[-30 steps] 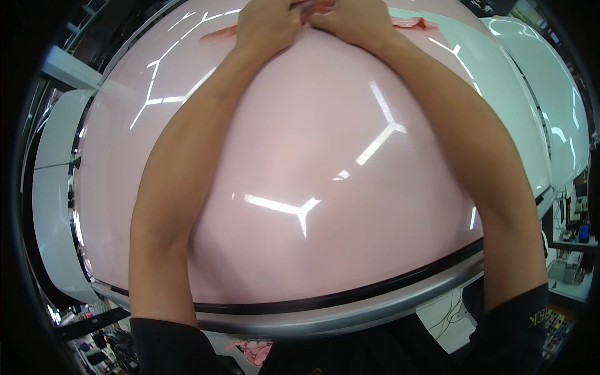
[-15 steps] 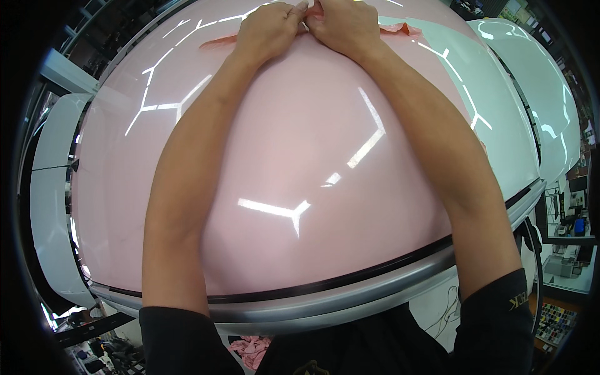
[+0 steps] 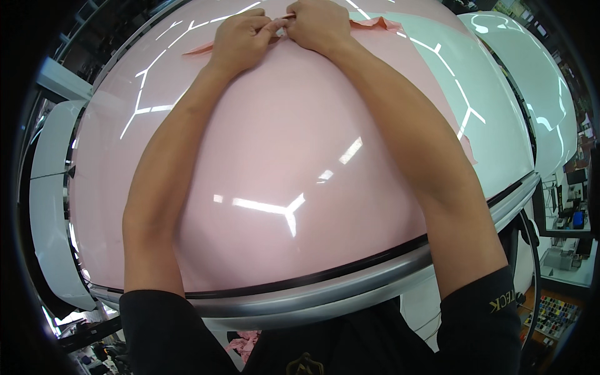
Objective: The person applies a pink vinyl wrap to the roof of a white car. They smooth the material by hand, use a utility knife to trim the edges, and peel back sections to adjust the fit. The person works on the roof surface, ensuring the wrap adheres properly.
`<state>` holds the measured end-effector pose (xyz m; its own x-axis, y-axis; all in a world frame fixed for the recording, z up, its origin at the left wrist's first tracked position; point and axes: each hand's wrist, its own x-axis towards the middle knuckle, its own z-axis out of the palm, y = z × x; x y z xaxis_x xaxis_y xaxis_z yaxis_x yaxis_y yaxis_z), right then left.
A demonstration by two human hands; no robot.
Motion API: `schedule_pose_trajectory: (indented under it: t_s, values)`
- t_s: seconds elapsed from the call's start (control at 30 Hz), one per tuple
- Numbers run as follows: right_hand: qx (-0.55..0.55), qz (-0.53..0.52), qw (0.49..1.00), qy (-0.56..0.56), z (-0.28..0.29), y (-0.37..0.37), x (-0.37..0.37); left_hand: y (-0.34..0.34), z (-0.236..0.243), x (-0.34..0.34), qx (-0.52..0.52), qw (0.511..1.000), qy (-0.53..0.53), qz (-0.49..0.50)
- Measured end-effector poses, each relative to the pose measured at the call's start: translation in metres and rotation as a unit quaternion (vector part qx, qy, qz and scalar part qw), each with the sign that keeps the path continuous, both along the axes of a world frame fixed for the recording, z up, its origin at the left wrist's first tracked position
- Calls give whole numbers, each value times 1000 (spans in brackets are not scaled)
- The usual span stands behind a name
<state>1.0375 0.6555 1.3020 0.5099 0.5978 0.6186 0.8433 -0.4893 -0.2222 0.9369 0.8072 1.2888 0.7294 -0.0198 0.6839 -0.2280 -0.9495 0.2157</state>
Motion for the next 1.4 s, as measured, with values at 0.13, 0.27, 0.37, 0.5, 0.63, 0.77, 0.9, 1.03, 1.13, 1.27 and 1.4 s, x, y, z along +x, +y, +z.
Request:
schedule_pose_trajectory:
  t_s: [0.13,0.27,0.37,0.5,0.63,0.77,0.9,1.03,1.13,1.27,1.4]
  values:
    - [1,-2,1000,-24,-11,8,0,7,0,-11,13,1000,12,-4]
    - [-5,16,1000,6,-12,9,1,12,-1,-12,1,1000,0,-19]
    - [66,-36,997,11,-24,-15,43,4,6,-10,-81,996,34,-24]
    - [186,-76,980,-2,-14,-23,112,9,14,3,-94,992,49,67]
    - [188,115,973,70,12,28,27,31,-6,-5,-111,984,23,140]
    - [136,143,980,27,23,-12,42,3,1,10,-159,977,17,140]
    - [-91,99,985,104,-1,-31,47,11,-1,3,-219,972,61,64]
    - [-30,89,988,120,-5,-29,27,12,-4,10,-154,986,14,70]
    - [10,97,992,81,-16,-30,22,-1,-4,7,-212,971,36,108]
    - [24,118,993,10,-28,-31,33,-10,1,10,-195,961,73,181]
    - [54,118,991,-2,-29,-36,30,-13,1,16,-174,955,88,222]
